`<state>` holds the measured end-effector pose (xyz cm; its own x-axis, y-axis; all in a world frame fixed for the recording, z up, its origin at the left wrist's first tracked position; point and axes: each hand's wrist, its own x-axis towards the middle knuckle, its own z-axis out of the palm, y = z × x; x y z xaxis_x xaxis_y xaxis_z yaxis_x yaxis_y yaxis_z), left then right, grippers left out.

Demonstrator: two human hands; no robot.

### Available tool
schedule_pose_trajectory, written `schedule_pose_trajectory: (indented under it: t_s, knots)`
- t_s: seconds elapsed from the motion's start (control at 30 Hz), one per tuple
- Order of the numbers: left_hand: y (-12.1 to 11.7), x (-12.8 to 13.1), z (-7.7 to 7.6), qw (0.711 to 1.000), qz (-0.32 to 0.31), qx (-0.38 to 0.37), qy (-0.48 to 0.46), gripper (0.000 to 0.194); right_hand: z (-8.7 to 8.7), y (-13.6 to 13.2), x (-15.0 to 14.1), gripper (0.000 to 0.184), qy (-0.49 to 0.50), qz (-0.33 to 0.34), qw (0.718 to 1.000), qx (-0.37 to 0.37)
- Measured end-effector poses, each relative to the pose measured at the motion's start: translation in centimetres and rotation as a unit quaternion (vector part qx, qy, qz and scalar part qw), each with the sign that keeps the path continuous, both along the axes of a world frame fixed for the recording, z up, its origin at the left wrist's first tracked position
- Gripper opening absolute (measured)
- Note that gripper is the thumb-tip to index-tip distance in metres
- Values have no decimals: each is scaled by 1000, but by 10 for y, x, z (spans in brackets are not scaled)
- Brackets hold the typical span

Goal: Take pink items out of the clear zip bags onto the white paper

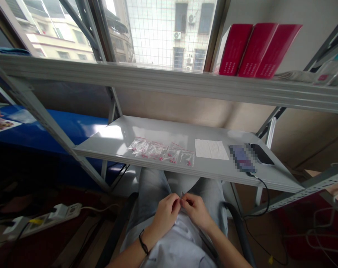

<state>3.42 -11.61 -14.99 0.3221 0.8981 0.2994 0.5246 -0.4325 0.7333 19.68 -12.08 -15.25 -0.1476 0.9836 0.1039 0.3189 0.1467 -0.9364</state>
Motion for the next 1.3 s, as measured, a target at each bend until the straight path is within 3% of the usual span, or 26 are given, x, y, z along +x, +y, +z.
schedule_pose_trajectory:
  t_s: [0.17,0.27,0.47,0.6,0.7,0.87,1.1,1.2,1.3]
  knots:
    - [5,-1,-9,998,43,40,39,21,-3,2,-2,21,-89,-90,991,31]
    - [9,-3,-10,997,52,36,43,22,-4,6,2,20,-91,-101,991,20]
    - [9,0,-11,998,38,30,49,27,-7,5,5,5,-53,-69,995,39]
    - [8,0,-12,997,45,45,52,29,-1,0,12,19,-169,54,975,137]
    - [5,0,-9,995,21,72,69,28,4,-3,17,25,-268,82,946,166]
    - [0,1,-4,985,-30,126,113,25,4,-2,13,19,-327,51,931,154]
    - [1,2,-8,986,-33,111,117,24,7,-4,11,17,-414,36,901,123]
    - [-2,2,-2,992,-36,97,67,23,13,-8,17,29,-407,28,908,97]
    - [-10,-2,10,995,-59,80,0,23,22,-12,26,37,-354,23,932,80]
